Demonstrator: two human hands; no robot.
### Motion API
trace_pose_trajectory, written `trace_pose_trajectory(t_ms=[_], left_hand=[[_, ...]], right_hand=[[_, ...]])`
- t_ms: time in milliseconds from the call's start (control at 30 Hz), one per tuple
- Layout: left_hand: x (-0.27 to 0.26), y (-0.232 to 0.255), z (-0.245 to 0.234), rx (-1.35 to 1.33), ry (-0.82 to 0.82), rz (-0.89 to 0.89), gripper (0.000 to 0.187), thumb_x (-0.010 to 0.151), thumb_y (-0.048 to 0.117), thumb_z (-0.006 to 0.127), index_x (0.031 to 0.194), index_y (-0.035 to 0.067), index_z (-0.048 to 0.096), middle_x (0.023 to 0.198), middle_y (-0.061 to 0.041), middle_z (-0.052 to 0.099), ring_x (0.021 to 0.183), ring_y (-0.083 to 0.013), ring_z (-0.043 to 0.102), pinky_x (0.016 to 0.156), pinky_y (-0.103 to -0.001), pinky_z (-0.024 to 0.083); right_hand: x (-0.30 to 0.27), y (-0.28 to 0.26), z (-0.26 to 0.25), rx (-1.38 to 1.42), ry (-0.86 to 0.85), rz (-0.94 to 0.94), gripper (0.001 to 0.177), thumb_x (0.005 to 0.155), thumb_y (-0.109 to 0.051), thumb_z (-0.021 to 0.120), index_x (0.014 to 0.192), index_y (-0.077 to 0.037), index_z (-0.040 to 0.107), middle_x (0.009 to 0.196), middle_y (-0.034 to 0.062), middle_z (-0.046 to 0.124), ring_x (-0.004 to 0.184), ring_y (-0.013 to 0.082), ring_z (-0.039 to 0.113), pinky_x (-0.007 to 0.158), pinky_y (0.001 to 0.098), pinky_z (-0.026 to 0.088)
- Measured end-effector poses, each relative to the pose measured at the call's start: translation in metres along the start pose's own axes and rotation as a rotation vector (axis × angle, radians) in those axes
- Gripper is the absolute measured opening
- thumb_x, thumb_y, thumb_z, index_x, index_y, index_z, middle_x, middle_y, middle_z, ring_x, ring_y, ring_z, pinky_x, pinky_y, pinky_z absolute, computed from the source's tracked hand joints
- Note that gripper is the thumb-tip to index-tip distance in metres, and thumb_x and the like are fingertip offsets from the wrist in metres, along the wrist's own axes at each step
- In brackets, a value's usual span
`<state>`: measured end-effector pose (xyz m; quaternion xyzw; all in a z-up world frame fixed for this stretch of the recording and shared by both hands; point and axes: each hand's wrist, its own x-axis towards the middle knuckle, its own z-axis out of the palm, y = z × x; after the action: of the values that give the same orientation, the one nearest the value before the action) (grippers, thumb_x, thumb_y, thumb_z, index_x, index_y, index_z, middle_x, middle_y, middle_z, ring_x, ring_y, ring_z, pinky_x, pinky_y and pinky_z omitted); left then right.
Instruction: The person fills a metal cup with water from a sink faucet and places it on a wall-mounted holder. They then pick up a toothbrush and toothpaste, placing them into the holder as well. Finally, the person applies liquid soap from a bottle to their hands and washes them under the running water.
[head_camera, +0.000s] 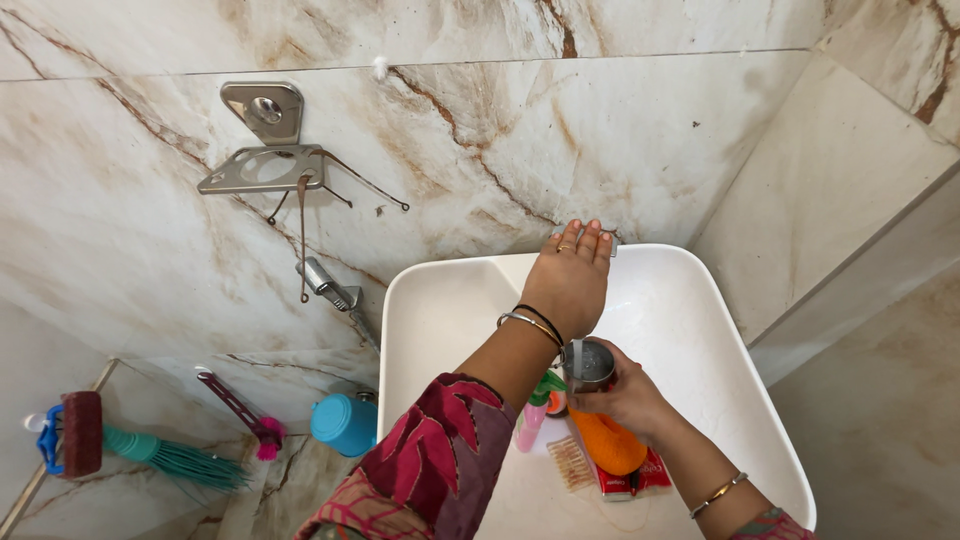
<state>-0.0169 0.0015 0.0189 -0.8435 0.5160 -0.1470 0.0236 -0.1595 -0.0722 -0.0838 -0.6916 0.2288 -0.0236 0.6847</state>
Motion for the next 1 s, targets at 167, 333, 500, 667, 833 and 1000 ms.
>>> trace_pose_trajectory(t_ms=[167,333,500,667,833,1000], left_hand=[[-0.008,-0.006,-0.001,-0.09,0.126,0.034,0.065,0.092,0.02,0.051,0.152,0.0,0.038,0.159,-0.02,0.036,0.148,-0.035,0.034,0.12,-0.045,0.029],[-0.046,-0.028,0.006,-0.486,0.283,0.125,0.059,0.084,0.009,0.06,0.142,0.013,0.058,0.149,-0.009,0.057,0.152,-0.0311,0.044,0.116,-0.043,0.042],[-0.104,-0.022,0.041,-0.725,0.464,0.001,0.062,0.087,0.02,0.068,0.146,0.008,0.054,0.153,-0.016,0.052,0.141,-0.0366,0.049,0.114,-0.044,0.041],[-0.117,-0.078,0.09,-0.438,0.059,-0.365,0.045,0.092,0.031,0.067,0.133,0.013,0.063,0.146,-0.011,0.057,0.144,-0.037,0.046,0.116,-0.048,0.038],[-0.093,-0.162,0.119,-0.384,-0.004,-0.575,0.046,0.095,0.031,0.06,0.137,0.014,0.058,0.155,-0.012,0.043,0.146,-0.0404,0.035,0.111,-0.052,0.036],[-0.075,-0.217,0.162,-0.425,-0.041,-0.489,0.051,0.096,0.022,0.057,0.145,0.009,0.049,0.157,-0.015,0.04,0.138,-0.0425,0.042,0.111,-0.047,0.039]], right_hand=[[0.004,-0.001,-0.006,-0.016,0.042,-0.035,0.08,0.065,0.009,0.083,0.137,-0.013,0.057,0.11,0.0036,0.071,0.101,0.0167,0.067,0.091,0.0327,0.056],[-0.005,-0.024,-0.03,-0.255,0.113,-0.012,0.078,0.068,0.001,0.089,0.138,-0.014,0.058,0.104,0.0109,0.071,0.092,0.0206,0.069,0.081,0.036,0.059],[-0.021,-0.064,-0.055,-0.295,0.074,-0.017,0.077,0.064,-0.003,0.089,0.136,-0.014,0.061,0.091,0.0152,0.077,0.083,0.0235,0.071,0.073,0.0395,0.061],[-0.016,-0.135,-0.022,-0.349,0.069,-0.029,0.06,0.071,-0.015,0.087,0.126,-0.009,0.065,0.092,0.012,0.077,0.079,0.023,0.072,0.066,0.0405,0.06],[0.009,-0.209,0.066,-0.717,0.09,-0.077,0.057,0.071,-0.033,0.091,0.114,-0.005,0.067,0.088,0.0144,0.076,0.072,0.0229,0.071,0.065,0.0378,0.058],[0.063,-0.229,0.13,-1.09,0.064,-0.122,0.068,0.067,-0.046,0.09,0.116,-0.006,0.063,0.084,0.0125,0.077,0.067,0.0216,0.072,0.066,0.0343,0.056]])
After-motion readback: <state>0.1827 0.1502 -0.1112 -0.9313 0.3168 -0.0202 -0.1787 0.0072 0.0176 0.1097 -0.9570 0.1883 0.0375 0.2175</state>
